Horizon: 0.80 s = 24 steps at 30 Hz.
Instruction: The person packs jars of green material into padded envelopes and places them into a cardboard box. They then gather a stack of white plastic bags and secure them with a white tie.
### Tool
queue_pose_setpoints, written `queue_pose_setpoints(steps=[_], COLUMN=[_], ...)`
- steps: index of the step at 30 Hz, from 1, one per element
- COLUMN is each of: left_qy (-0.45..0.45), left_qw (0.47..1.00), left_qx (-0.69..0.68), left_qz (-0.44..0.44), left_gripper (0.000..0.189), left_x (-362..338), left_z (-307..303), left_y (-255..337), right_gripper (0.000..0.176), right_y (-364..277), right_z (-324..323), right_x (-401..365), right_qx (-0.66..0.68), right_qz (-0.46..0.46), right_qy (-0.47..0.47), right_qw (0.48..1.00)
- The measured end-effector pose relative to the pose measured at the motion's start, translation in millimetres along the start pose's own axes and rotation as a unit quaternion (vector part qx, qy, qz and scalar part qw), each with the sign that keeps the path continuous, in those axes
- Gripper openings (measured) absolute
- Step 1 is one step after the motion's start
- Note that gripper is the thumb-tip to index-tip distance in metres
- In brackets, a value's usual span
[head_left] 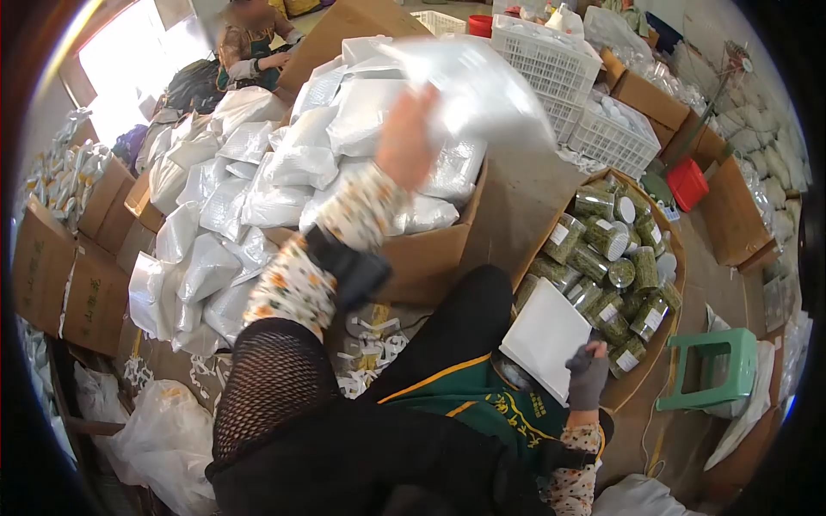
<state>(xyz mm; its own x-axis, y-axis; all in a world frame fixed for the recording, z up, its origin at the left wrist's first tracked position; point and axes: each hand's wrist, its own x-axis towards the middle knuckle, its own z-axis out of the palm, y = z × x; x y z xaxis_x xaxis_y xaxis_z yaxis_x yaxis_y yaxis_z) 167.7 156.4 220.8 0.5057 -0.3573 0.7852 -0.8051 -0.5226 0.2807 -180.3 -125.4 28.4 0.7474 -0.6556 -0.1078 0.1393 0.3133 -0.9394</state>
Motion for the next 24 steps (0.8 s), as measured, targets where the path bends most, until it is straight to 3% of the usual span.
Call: queue_pose_setpoints(steps=[1, 2, 3, 5, 6, 8, 10, 12, 15, 16, 17, 19, 20, 21, 23, 24], left_qy=[0.11, 0.154, 0.182, 0.236, 0.223, 0.101, -0.094, -0.243, -0.355, -0.401, -0.445, -0.42, -0.403, -0.387, -0.358, -0.344], left_qw=[0.991, 0.962, 0.842, 0.781, 0.807, 0.909, 0.931, 0.876, 0.809, 0.796, 0.782, 0.803, 0.817, 0.83, 0.849, 0.857], left_qx=[0.06, -0.208, -0.457, -0.474, -0.416, -0.184, 0.119, 0.314, 0.427, 0.415, 0.399, 0.409, 0.405, 0.399, 0.388, 0.383], left_qz=[0.048, -0.091, -0.223, -0.331, -0.354, -0.361, -0.331, -0.273, -0.193, -0.185, -0.176, -0.111, -0.075, -0.041, 0.009, 0.029], left_gripper=[0.055, 0.051, 0.047, 0.045, 0.044, 0.044, 0.044, 0.045, 0.049, 0.049, 0.05, 0.05, 0.05, 0.05, 0.051, 0.052], left_x=[21, 49, 72, 94, 91, 72, 48, 33, 32, 38, 44, 45, 47, 53, 67, 73], left_z=[-7, -14, -21, -34, -37, -32, -27, -27, -29, -40, -51, -42, -37, -35, -33, -32], left_y=[-25, -59, -90, -124, -153, -217, -275, -301, -318, -300, -281, -345, -379, -408, -453, -473], right_gripper=[0.036, 0.034, 0.033, 0.031, 0.029, 0.028, 0.026, 0.024, 0.021, 0.021, 0.021, 0.019, 0.02, 0.021, 0.021, 0.021], right_y=[3, 7, 8, 11, 15, 12, 17, 7, 10, 22, 9, -2, -3, -24, -23, -23], right_z=[-13, -24, -34, -55, -61, -64, -79, -62, -69, -90, -77, -73, -88, -76, -88, -96], right_x=[-1, -2, -3, -4, -3, -11, -19, -26, -36, -34, -36, -32, -33, -36, -30, -26], right_qx=[-0.006, -0.001, 0.009, 0.028, 0.051, 0.048, 0.026, 0.004, -0.023, -0.011, -0.047, -0.092, -0.144, -0.097, -0.121, -0.199], right_qz=[0.004, -0.015, -0.016, -0.021, -0.02, -0.014, 0.002, 0.005, 0.082, 0.069, 0.08, 0.03, 0.049, 0.12, 0.064, 0.025], right_qy=[0.046, 0.054, 0.068, 0.101, 0.147, 0.128, 0.114, 0.128, 0.162, 0.115, 0.145, 0.149, 0.141, 0.168, 0.159, 0.152], right_qw=[0.999, 0.998, 0.998, 0.994, 0.988, 0.991, 0.993, 0.992, 0.983, 0.991, 0.985, 0.984, 0.978, 0.974, 0.978, 0.968])
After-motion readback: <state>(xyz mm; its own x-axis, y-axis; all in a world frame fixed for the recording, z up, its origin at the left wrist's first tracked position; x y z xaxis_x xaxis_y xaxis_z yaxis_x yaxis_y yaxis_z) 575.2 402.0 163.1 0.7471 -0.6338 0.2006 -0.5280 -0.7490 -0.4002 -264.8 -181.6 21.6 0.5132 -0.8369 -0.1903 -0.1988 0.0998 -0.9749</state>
